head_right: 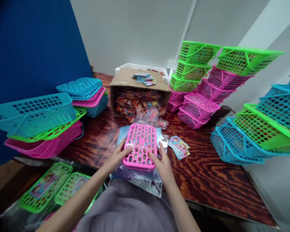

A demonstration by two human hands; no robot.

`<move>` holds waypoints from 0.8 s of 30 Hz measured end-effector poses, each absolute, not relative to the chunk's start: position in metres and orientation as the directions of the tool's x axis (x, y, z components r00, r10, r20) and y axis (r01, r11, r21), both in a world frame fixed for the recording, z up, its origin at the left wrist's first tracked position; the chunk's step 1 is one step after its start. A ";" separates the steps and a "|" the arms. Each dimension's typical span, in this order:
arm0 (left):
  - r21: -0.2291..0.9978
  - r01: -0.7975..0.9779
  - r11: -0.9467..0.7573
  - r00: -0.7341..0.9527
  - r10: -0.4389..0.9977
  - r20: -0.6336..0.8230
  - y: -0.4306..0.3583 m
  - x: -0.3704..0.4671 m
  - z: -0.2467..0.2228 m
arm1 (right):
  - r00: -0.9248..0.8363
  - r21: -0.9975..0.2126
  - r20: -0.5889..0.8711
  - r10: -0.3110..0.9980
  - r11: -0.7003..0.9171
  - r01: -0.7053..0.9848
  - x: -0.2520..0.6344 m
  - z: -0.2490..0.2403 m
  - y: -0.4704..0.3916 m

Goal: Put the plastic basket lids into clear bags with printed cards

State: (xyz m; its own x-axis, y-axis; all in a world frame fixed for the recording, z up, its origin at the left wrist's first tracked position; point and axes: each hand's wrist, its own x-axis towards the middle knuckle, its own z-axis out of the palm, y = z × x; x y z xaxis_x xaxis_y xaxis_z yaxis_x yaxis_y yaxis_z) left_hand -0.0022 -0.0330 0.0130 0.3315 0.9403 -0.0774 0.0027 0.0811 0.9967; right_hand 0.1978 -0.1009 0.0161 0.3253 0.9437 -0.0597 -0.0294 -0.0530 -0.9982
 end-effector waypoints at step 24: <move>-0.008 0.651 -0.759 0.715 0.610 0.343 0.004 0.011 0.057 | -0.211 -0.087 0.547 0.810 0.306 0.948 0.206 0.040 -0.087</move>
State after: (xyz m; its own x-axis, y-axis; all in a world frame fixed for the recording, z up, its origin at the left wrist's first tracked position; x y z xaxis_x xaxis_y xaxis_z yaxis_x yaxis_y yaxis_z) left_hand 0.0111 0.0044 0.0574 0.7146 0.6098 0.3428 0.6513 -0.7587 -0.0079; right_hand 0.2062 -0.0873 0.0405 -0.2112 0.8104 0.5465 0.9481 0.3059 -0.0872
